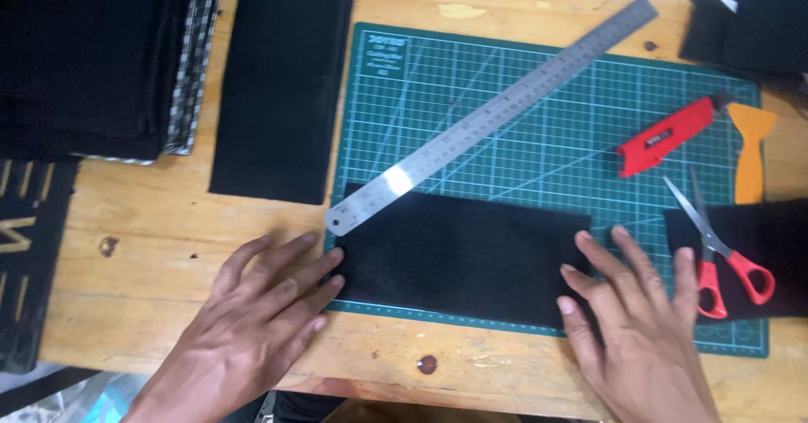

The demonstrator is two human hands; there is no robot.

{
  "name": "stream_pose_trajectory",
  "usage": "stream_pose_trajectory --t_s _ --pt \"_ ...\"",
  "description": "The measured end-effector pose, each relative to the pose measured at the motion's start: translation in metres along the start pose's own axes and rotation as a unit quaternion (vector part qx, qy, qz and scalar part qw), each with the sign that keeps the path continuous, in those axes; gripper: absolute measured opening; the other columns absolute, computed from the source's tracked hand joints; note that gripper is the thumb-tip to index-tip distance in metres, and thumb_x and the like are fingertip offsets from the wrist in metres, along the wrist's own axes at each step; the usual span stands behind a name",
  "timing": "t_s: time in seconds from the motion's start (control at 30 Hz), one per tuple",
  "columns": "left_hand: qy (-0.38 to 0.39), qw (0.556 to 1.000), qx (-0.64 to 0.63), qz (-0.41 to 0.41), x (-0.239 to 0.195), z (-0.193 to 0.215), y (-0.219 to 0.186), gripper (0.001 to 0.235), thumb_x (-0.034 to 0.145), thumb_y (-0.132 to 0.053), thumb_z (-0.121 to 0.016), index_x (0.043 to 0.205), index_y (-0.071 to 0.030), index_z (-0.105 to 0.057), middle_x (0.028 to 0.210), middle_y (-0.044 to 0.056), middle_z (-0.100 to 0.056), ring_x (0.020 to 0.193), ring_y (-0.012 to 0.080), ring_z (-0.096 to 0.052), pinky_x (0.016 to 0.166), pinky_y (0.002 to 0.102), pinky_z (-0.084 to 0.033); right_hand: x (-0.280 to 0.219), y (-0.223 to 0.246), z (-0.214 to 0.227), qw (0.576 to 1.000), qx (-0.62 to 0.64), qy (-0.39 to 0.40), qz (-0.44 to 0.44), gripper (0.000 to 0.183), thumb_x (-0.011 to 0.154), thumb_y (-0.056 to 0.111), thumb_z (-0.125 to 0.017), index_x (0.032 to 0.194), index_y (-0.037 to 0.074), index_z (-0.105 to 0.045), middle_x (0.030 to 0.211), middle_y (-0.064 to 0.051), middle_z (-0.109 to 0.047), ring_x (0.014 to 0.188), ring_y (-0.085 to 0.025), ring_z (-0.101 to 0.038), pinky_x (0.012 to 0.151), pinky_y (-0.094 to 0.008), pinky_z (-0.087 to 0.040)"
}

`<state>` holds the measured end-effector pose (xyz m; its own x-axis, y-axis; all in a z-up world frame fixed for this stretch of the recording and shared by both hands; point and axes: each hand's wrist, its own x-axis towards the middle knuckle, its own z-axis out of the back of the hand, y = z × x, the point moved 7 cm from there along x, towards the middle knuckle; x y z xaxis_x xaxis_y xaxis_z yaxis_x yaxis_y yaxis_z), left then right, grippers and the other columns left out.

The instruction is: The person cuts a piece of black fabric using red scissors on a green cutting mat. They then smooth the cut piece and place it on a stack of similar fabric pieces.

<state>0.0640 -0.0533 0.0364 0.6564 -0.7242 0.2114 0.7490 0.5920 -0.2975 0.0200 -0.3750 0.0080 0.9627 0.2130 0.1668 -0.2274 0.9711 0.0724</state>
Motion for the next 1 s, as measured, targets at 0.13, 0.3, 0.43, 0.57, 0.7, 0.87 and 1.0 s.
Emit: stream_pose_trajectory --t_s 0.13,0.3,0.43,0.57,0.7,0.87,1.0 --pt "-0.019 1.000 -0.015 -0.005 0.005 0.009 0.000 0.032 0.099 -0.026 -0.062 0.122 -0.004 -0.070 0.141 0.011 -0.065 0.141 0.0323 -0.049 0.118 0.053 -0.031 0.016 -0.001 0.008 0.998 -0.056 0.015 0.031 0.030 0.093 0.039 -0.055 0.109 0.022 -0.073 0.142 0.002 -0.066 0.149 -0.025 -0.050 0.127 -0.069 -0.024" --pt "-0.045 0.999 -0.006 -0.026 0.018 0.026 0.007 0.034 0.097 -0.022 -0.069 0.122 0.001 -0.070 0.125 0.018 -0.068 0.115 0.0324 -0.062 0.104 0.049 -0.045 0.056 0.002 0.027 0.996 0.023 0.011 0.081 0.035 0.093 0.032 -0.061 0.117 0.009 -0.071 0.133 -0.008 -0.065 0.127 -0.031 -0.062 0.121 -0.055 -0.042" --pt "-0.032 0.999 -0.008 -0.015 0.041 0.029 0.021 0.032 0.100 -0.021 -0.068 0.123 0.000 -0.069 0.115 0.016 -0.070 0.110 0.0313 -0.066 0.104 0.044 -0.052 0.092 0.010 0.030 0.993 0.040 0.049 0.099 0.035 0.094 0.032 -0.062 0.120 0.009 -0.069 0.127 -0.009 -0.066 0.110 -0.032 -0.064 0.098 -0.046 -0.051" --pt "0.097 0.995 0.030 -0.005 0.075 0.006 0.032 0.036 0.103 -0.036 -0.060 0.119 -0.004 -0.063 0.114 0.013 -0.063 0.108 0.0316 -0.059 0.098 0.046 -0.045 0.108 0.012 0.009 0.987 0.021 0.140 0.071 0.053 0.093 0.051 -0.057 0.131 0.014 -0.064 0.127 -0.011 -0.065 0.116 -0.030 -0.062 0.097 -0.049 -0.054" --pt "0.204 0.974 0.096 0.035 0.103 -0.026 0.044 0.048 0.103 -0.053 -0.055 0.121 -0.008 -0.059 0.119 0.012 -0.062 0.115 0.0308 -0.057 0.104 0.047 -0.041 0.105 0.013 -0.001 0.991 0.021 0.099 0.090 0.067 0.087 0.064 -0.062 0.128 0.010 -0.063 0.123 -0.010 -0.064 0.114 -0.030 -0.060 0.096 -0.049 -0.050" --pt "0.105 0.987 0.120 0.008 0.109 -0.034 0.046 0.052 0.095 -0.054 -0.065 0.119 -0.008 -0.062 0.118 0.013 -0.063 0.111 0.0318 -0.058 0.097 0.045 -0.044 0.097 0.007 -0.006 0.991 0.033 0.089 0.089 0.066 0.086 0.065 -0.065 0.120 0.008 -0.065 0.115 -0.010 -0.064 0.108 -0.031 -0.060 0.095 -0.047 -0.047" --pt "0.064 0.992 0.113 0.006 0.108 -0.026 0.046 0.031 0.099 -0.037 -0.064 0.111 -0.009 -0.062 0.105 0.010 -0.064 0.097 0.0294 -0.062 0.088 0.042 -0.048 0.095 0.006 -0.008 0.987 0.073 0.116 0.079 0.062 0.086 0.062 -0.068 0.120 0.011 -0.065 0.113 -0.008 -0.064 0.107 -0.030 -0.060 0.096 -0.047 -0.046"
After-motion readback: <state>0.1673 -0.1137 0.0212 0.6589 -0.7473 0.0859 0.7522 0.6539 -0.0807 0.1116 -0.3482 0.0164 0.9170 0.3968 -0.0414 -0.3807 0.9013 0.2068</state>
